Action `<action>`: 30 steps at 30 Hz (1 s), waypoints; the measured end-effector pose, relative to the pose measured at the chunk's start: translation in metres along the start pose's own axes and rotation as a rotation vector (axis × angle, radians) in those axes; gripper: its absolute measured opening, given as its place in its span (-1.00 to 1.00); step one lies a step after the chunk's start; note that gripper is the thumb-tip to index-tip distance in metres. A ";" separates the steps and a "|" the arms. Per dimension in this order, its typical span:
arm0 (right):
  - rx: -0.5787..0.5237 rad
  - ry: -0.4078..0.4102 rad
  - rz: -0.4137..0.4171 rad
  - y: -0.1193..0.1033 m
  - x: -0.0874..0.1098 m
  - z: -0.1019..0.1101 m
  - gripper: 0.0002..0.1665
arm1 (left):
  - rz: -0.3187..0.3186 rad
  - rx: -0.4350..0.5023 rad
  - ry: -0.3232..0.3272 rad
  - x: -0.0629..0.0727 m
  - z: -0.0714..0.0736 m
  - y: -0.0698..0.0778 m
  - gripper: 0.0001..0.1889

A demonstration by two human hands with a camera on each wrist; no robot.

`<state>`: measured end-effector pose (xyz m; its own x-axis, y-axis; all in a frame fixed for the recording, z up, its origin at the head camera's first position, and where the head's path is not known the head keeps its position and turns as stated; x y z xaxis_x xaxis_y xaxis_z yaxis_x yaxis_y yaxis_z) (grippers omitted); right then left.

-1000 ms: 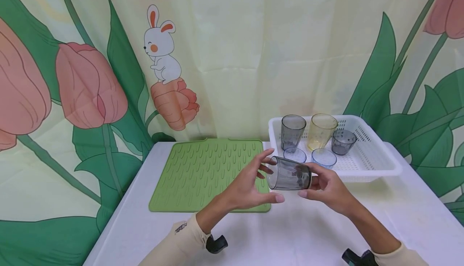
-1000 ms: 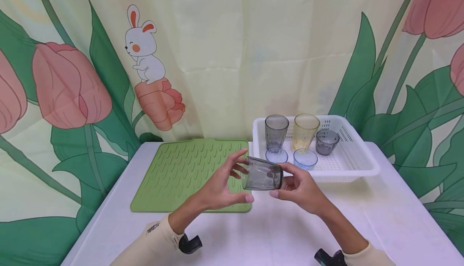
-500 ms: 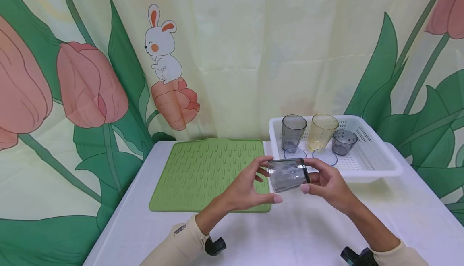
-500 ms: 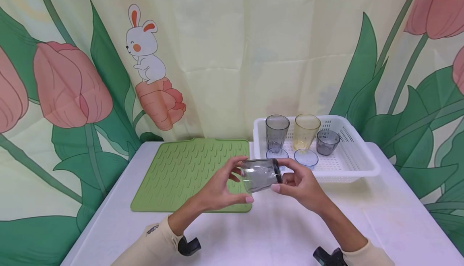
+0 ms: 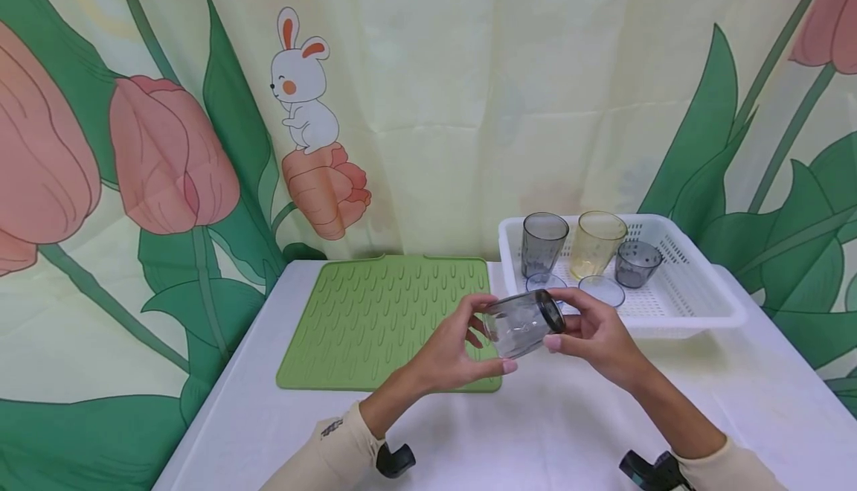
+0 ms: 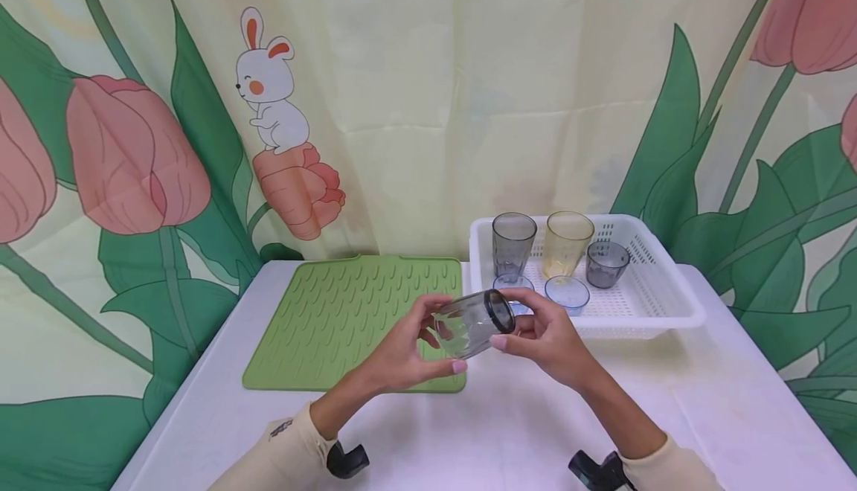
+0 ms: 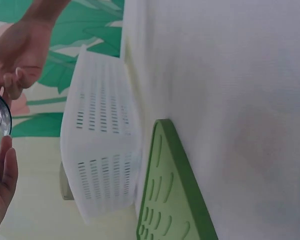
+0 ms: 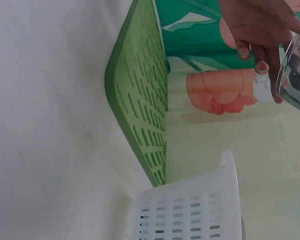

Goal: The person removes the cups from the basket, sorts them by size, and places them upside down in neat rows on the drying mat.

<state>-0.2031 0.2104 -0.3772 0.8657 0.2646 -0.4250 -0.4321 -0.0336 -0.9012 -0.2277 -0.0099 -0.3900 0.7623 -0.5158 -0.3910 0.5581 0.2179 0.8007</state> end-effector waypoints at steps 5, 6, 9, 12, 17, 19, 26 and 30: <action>-0.029 -0.006 0.002 0.002 -0.005 -0.007 -0.32 | 0.052 0.036 -0.003 0.006 0.000 -0.006 -0.13; -0.042 -0.009 0.003 0.003 -0.006 -0.008 -0.33 | 0.064 0.046 -0.002 0.007 0.000 -0.006 -0.14; -0.072 -0.023 0.014 0.005 -0.008 -0.013 -0.33 | 0.085 0.068 0.001 0.011 -0.001 -0.010 -0.14; -0.067 -0.034 0.013 0.007 -0.010 -0.018 -0.36 | 0.101 0.082 0.009 0.014 -0.001 -0.012 -0.15; -0.048 -0.031 -0.022 0.011 -0.013 -0.027 -0.38 | 0.142 0.085 0.014 0.021 -0.001 -0.021 -0.14; -0.045 -0.031 -0.034 0.012 -0.014 -0.030 -0.38 | 0.161 0.081 0.015 0.024 0.000 -0.024 -0.13; -0.063 -0.042 -0.047 0.015 -0.017 -0.037 -0.38 | 0.218 0.042 0.023 0.037 0.012 -0.034 -0.03; -0.072 -0.046 -0.056 0.017 -0.019 -0.038 -0.38 | 0.254 0.000 0.062 0.049 0.032 -0.044 -0.04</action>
Point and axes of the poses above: each hand's wrist, its own x-axis away from the middle knuckle, its own z-axis out of the back of the hand, y = z × x, the point moved 4 cm from there along -x, towards the middle knuckle, and after that the axes turned 7 degrees about y, right-handed, at the moved point
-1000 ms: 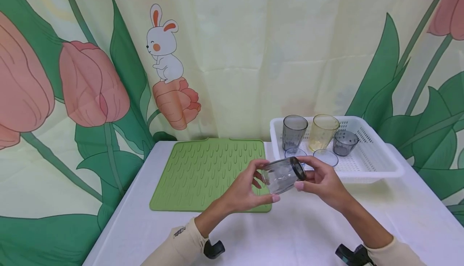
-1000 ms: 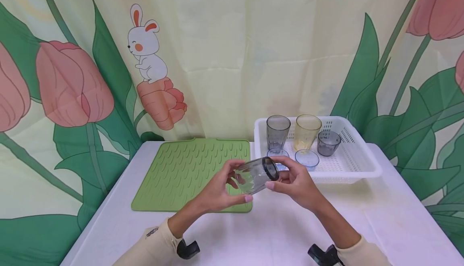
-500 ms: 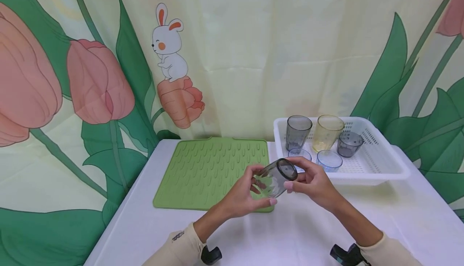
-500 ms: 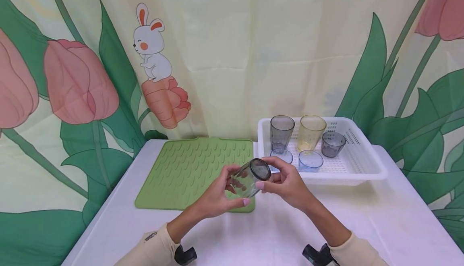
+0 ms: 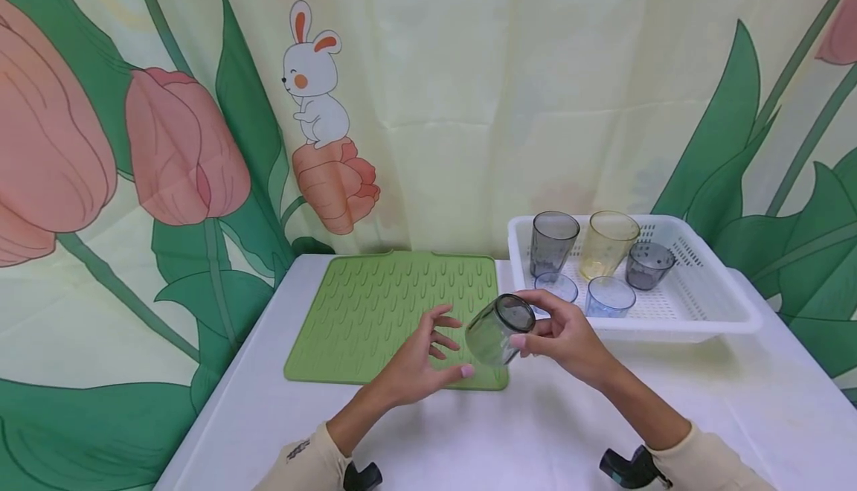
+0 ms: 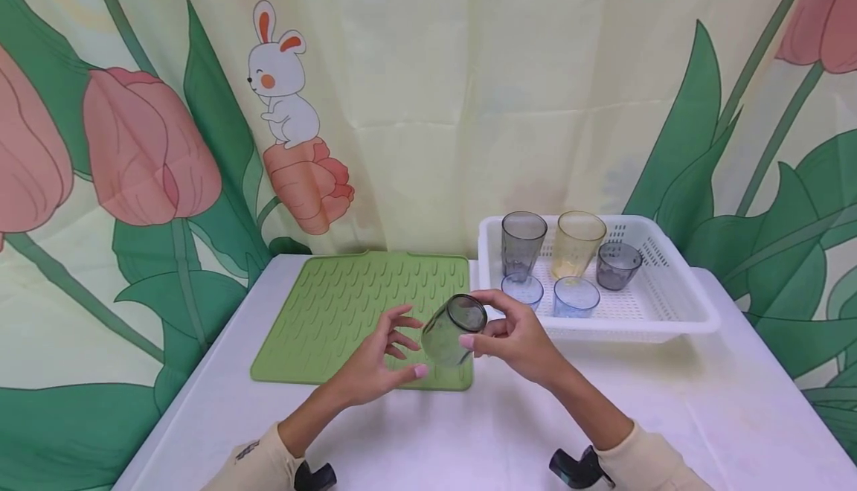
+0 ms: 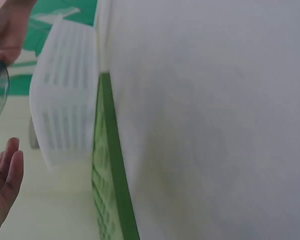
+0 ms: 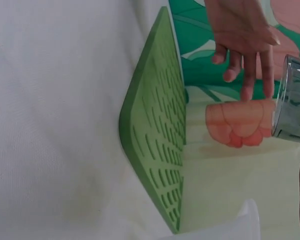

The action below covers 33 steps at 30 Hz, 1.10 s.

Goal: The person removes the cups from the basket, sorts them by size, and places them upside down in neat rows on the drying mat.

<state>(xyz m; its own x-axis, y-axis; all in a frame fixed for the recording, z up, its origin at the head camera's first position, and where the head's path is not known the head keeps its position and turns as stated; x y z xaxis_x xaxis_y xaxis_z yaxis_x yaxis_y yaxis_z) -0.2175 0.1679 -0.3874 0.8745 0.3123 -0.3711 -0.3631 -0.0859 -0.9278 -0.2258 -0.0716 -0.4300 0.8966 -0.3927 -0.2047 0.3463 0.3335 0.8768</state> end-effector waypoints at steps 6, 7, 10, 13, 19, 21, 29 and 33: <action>0.012 0.005 -0.016 0.004 -0.004 0.000 -0.39 | 0.072 -0.095 0.109 0.014 0.039 -0.032 -0.10; 0.015 0.006 -0.024 0.005 -0.005 0.000 -0.39 | 0.082 -0.115 0.123 0.017 0.046 -0.038 -0.12; 0.045 0.016 -0.048 0.008 -0.007 0.001 -0.38 | 0.115 -0.176 0.141 0.025 0.068 -0.054 -0.23; 0.098 0.038 -0.076 0.011 -0.009 0.002 -0.38 | 0.132 -0.250 0.134 0.033 0.090 -0.069 -0.35; 0.155 0.054 -0.119 0.017 -0.011 0.003 -0.39 | 0.196 -0.359 0.100 0.048 0.136 -0.095 -0.39; 0.167 0.051 -0.125 0.020 -0.012 0.002 -0.39 | 0.224 -0.369 0.073 0.055 0.151 -0.102 -0.41; 0.182 0.042 -0.181 0.025 -0.024 -0.007 -0.33 | 0.264 -0.405 0.005 0.075 0.187 -0.120 -0.49; 0.182 0.028 -0.197 0.024 -0.035 -0.014 -0.32 | 0.289 -0.419 0.004 0.079 0.192 -0.128 -0.49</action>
Point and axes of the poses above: each hand's wrist, its own x-axis away from the middle knuckle, its own z-axis out of the back of the hand, y = z × x, the point moved 4 cm from there along -x, towards the middle knuckle, and after that the axes turned 7 degrees about y, right-handed, at the moved point
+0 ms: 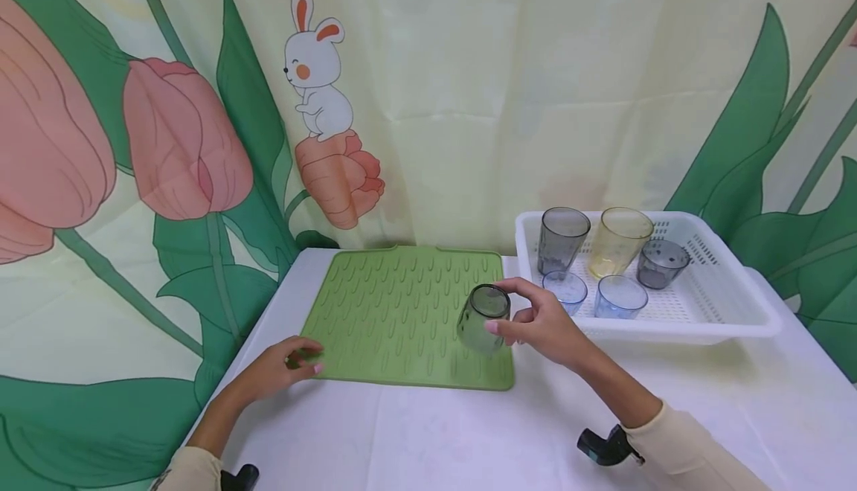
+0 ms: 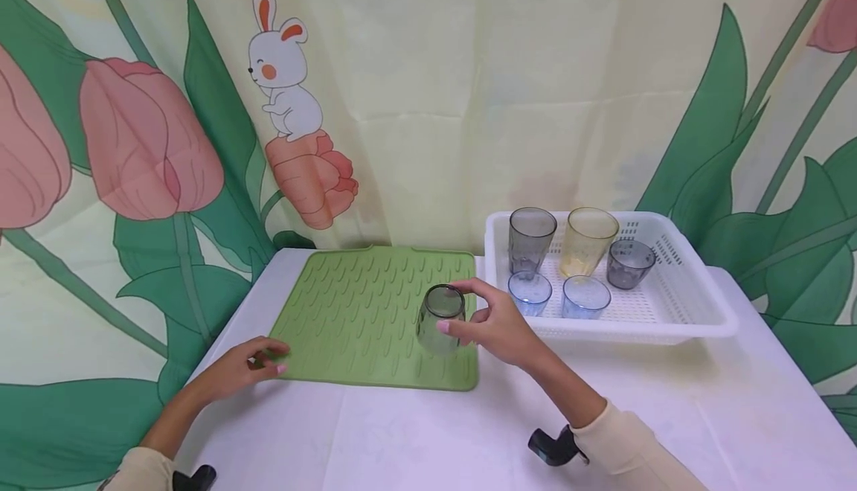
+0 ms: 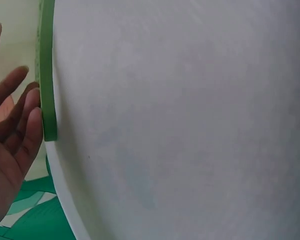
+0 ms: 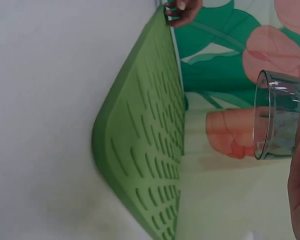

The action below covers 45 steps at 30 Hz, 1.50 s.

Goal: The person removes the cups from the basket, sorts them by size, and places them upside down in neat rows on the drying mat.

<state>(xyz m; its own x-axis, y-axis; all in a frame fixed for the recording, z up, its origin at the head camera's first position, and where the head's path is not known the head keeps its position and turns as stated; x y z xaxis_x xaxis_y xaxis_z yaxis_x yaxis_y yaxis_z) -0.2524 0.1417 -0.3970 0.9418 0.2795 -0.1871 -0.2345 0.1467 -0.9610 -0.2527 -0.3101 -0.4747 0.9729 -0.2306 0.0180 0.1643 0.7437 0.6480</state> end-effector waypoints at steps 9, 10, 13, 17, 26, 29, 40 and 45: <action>0.024 -0.041 0.007 -0.021 -0.035 -0.031 -0.30 | 0.012 -0.007 0.030 0.004 0.011 -0.015 -0.48; 0.017 -0.044 0.013 -0.023 -0.039 -0.035 -0.30 | 0.016 -0.013 0.030 0.004 0.011 -0.017 -0.47; 0.011 -0.055 0.018 -0.026 -0.051 -0.046 -0.30 | 0.028 -0.033 0.036 0.003 0.011 -0.019 -0.46; 0.047 -0.054 0.019 -0.030 -0.069 -0.058 -0.28 | 0.023 -0.052 0.049 -0.002 0.013 -0.020 -0.48; 0.106 -0.090 0.033 -0.037 -0.113 -0.086 -0.25 | 0.003 -0.045 0.045 -0.009 0.014 -0.020 -0.49; 0.111 -0.092 0.017 -0.037 -0.129 -0.094 -0.23 | -0.001 -0.035 0.045 -0.011 0.013 -0.020 -0.51; 0.090 -0.088 -0.016 -0.024 -0.182 -0.129 -0.24 | -0.073 -0.040 0.031 -0.011 0.008 -0.016 -0.61; 0.073 -0.067 -0.059 -0.011 -0.197 -0.144 -0.22 | -0.057 -0.012 0.019 -0.007 0.005 -0.015 -0.60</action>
Point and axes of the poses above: each hand's wrist, its own x-axis away from the middle knuckle, its own z-axis out of the back of the hand, y = z × x, the point moved 4 cm from there along -x, towards the middle knuckle, and after that the axes turned 7 degrees about y, right-handed, at the moved point
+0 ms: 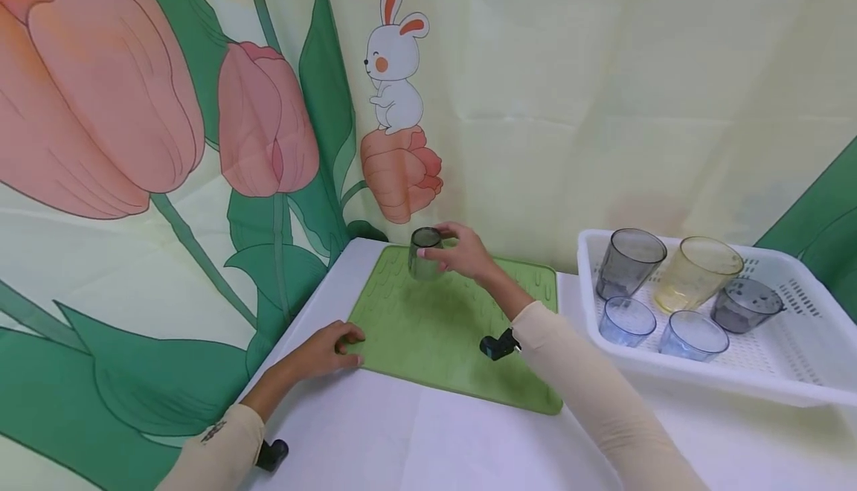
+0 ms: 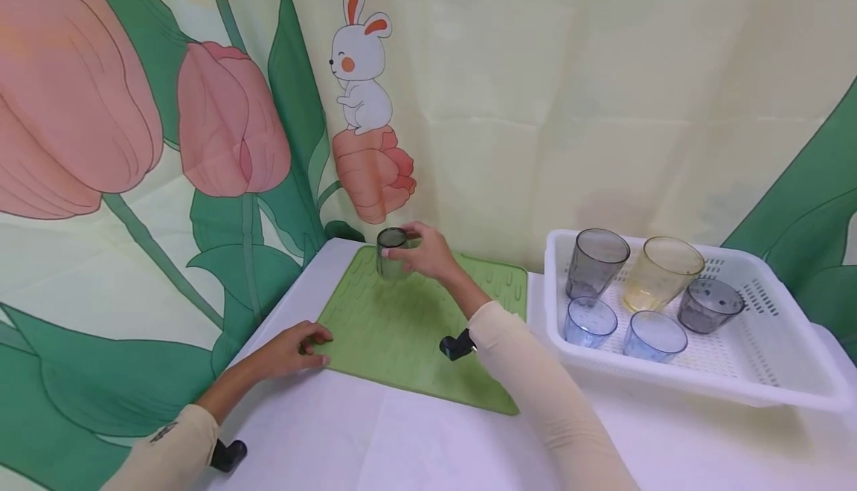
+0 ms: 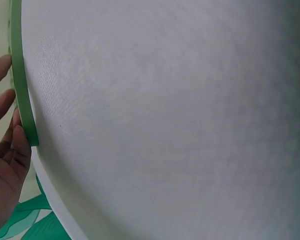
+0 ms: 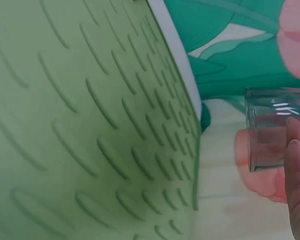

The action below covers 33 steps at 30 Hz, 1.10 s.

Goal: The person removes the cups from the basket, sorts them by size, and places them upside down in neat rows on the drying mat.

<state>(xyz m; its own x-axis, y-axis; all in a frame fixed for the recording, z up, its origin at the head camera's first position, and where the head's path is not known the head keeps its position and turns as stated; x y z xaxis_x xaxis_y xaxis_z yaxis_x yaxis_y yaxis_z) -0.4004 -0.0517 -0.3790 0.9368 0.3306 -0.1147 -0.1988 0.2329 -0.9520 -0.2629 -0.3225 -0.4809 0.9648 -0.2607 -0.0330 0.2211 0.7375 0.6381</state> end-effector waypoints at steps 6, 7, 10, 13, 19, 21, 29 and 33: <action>-0.019 0.040 -0.052 0.019 -0.025 -0.018 -0.21 | 0.009 -0.006 -0.004 0.006 -0.001 -0.001 -0.61; -0.027 0.047 -0.058 0.022 -0.029 -0.020 -0.21 | 0.012 -0.009 -0.004 0.007 -0.001 -0.001 -0.61; -0.042 0.060 -0.065 0.028 -0.041 -0.029 -0.21 | 0.023 -0.013 -0.002 0.008 0.001 -0.002 -0.62; -0.059 0.070 -0.075 0.032 -0.050 -0.038 -0.21 | 0.038 -0.012 0.000 0.007 0.002 -0.003 -0.63; -0.085 0.111 -0.112 0.050 -0.060 -0.048 -0.27 | 0.036 0.015 -0.019 0.003 -0.003 -0.002 -0.63; -0.097 0.125 -0.118 0.058 -0.064 -0.049 -0.26 | 0.033 0.018 -0.028 0.002 -0.005 -0.001 -0.63; -0.019 0.110 -0.100 0.062 -0.075 -0.062 -0.23 | 0.035 -0.012 -0.055 -0.001 0.001 0.002 -0.61; 0.039 0.073 -0.093 0.061 -0.079 -0.071 -0.22 | 0.047 -0.020 -0.052 0.000 0.006 0.000 -0.61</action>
<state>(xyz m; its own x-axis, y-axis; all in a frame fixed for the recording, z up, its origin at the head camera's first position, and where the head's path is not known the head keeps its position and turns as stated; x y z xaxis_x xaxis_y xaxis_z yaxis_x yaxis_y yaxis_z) -0.4664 -0.1285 -0.4477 0.9699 0.2385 -0.0487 -0.1202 0.2953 -0.9478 -0.2637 -0.3262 -0.4768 0.9655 -0.2578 0.0370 0.1796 0.7620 0.6222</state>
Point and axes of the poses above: each hand's wrist, its own x-axis away from the middle knuckle, its own z-axis out of the back of the hand, y = z × x, the point moved 4 cm from there along -x, towards the middle knuckle, and after that the axes turned 7 degrees about y, right-handed, at the moved point
